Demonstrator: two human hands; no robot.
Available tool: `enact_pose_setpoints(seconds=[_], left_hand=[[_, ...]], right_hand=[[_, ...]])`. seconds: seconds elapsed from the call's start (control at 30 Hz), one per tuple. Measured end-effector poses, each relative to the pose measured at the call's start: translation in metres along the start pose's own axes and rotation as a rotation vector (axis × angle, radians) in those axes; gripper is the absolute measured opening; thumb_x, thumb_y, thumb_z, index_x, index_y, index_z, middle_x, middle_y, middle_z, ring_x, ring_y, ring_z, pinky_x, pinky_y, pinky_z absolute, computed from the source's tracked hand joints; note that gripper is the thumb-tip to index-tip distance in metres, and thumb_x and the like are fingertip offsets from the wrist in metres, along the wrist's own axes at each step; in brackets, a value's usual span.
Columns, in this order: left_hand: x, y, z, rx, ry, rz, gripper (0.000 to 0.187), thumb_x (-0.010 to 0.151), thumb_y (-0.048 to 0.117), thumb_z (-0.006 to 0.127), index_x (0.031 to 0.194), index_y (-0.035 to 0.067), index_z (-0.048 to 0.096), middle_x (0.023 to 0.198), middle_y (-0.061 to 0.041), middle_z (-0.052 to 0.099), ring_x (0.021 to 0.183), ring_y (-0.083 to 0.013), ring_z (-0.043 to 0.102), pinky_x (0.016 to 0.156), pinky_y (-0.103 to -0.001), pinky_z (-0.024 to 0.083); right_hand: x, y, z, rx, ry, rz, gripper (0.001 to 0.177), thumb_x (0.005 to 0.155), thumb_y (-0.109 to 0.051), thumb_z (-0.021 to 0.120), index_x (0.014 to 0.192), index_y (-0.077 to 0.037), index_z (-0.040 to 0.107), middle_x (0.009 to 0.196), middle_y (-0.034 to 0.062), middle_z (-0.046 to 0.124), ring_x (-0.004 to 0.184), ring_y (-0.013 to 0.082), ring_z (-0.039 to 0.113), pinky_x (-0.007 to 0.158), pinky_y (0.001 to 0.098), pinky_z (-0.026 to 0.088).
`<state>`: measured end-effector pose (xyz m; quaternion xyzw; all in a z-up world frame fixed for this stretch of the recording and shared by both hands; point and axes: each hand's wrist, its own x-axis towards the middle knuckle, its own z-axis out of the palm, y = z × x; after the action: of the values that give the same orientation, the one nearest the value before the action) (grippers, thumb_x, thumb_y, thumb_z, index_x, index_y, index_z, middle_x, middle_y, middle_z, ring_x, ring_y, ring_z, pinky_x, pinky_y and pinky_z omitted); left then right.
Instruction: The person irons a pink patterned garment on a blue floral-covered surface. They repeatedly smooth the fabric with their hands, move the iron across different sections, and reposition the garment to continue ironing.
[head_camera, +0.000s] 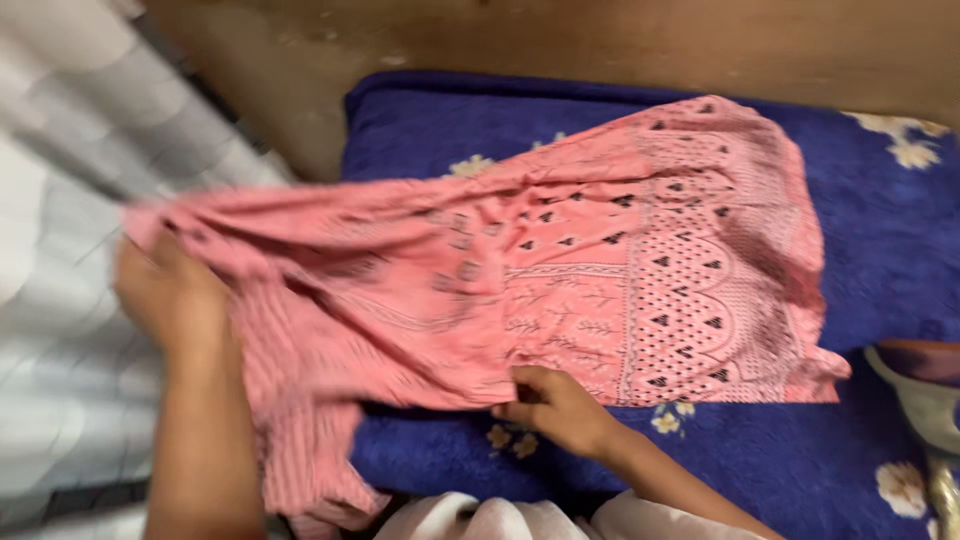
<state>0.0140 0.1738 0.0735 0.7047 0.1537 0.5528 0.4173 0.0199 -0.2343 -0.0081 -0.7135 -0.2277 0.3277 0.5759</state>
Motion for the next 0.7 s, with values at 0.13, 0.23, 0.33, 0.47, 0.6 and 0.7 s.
enact_pose_setpoints(seconds=[0.13, 0.23, 0.33, 0.47, 0.6, 0.7], left_hand=[[0.064, 0.029, 0.092, -0.129, -0.156, 0.322, 0.052, 0.106, 0.008, 0.064, 0.146, -0.007, 0.034, 0.127, -0.023, 0.055, 0.108, -0.0343, 0.048, 0.091, -0.043, 0.041], [0.066, 0.025, 0.13, 0.314, -0.623, -0.166, 0.043, 0.101, 0.017, 0.065, 0.142, 0.007, 0.055, 0.123, -0.021, 0.071, 0.115, -0.0333, 0.066, 0.099, -0.046, 0.049], [0.01, 0.016, 0.149, 0.235, -0.862, -0.075, 0.028, 0.098, 0.024, 0.053, 0.105, 0.004, 0.071, 0.097, -0.022, 0.075, 0.095, -0.0354, 0.074, 0.085, -0.047, 0.056], [-0.106, 0.014, 0.131, 0.494, -1.091, -0.144, 0.057, 0.086, 0.038, 0.071, 0.135, 0.012, 0.06, 0.135, -0.022, 0.059, 0.127, -0.0365, 0.057, 0.104, -0.047, 0.047], [-0.177, 0.031, 0.088, 0.697, -0.894, 0.093, 0.077, 0.081, 0.044, 0.075, 0.149, 0.019, 0.048, 0.156, -0.02, 0.032, 0.147, -0.039, 0.026, 0.115, -0.059, 0.024], [-0.203, 0.045, 0.06, 0.743, -0.666, 0.001, 0.082, 0.077, 0.045, 0.079, 0.145, 0.013, 0.047, 0.152, -0.027, 0.034, 0.14, -0.0441, 0.03, 0.106, -0.06, 0.029]], right_hand=[[0.0, -0.029, -0.014, -0.113, -0.007, 0.045, 0.015, 0.09, -0.015, 0.073, 0.1, -0.005, 0.07, 0.084, 0.0018, 0.069, 0.074, 0.0093, 0.063, 0.067, 0.0268, 0.053], [0.0, -0.034, -0.026, -0.17, 0.091, 0.097, 0.015, 0.089, -0.017, 0.072, 0.1, -0.007, 0.071, 0.085, 0.0007, 0.071, 0.076, 0.0087, 0.065, 0.068, 0.0267, 0.055], [-0.008, -0.022, -0.05, -0.226, 0.261, 0.056, 0.017, 0.088, -0.019, 0.073, 0.097, -0.005, 0.073, 0.09, 0.0034, 0.073, 0.082, 0.0121, 0.07, 0.075, 0.0281, 0.058], [-0.039, 0.005, -0.088, -0.595, 0.639, 0.118, 0.022, 0.086, -0.023, 0.073, 0.098, -0.005, 0.076, 0.097, 0.0127, 0.07, 0.086, 0.0247, 0.071, 0.08, 0.0349, 0.056], [-0.084, 0.035, -0.113, -0.939, 0.934, 0.235, 0.027, 0.084, -0.032, 0.075, 0.106, -0.017, 0.078, 0.118, 0.0095, 0.065, 0.108, 0.03, 0.06, 0.098, 0.0412, 0.049], [-0.115, 0.071, -0.136, -0.984, 1.149, 0.536, 0.044, 0.08, -0.043, 0.08, 0.119, -0.023, 0.074, 0.137, 0.0152, 0.053, 0.129, 0.0395, 0.041, 0.102, 0.0585, 0.036]])
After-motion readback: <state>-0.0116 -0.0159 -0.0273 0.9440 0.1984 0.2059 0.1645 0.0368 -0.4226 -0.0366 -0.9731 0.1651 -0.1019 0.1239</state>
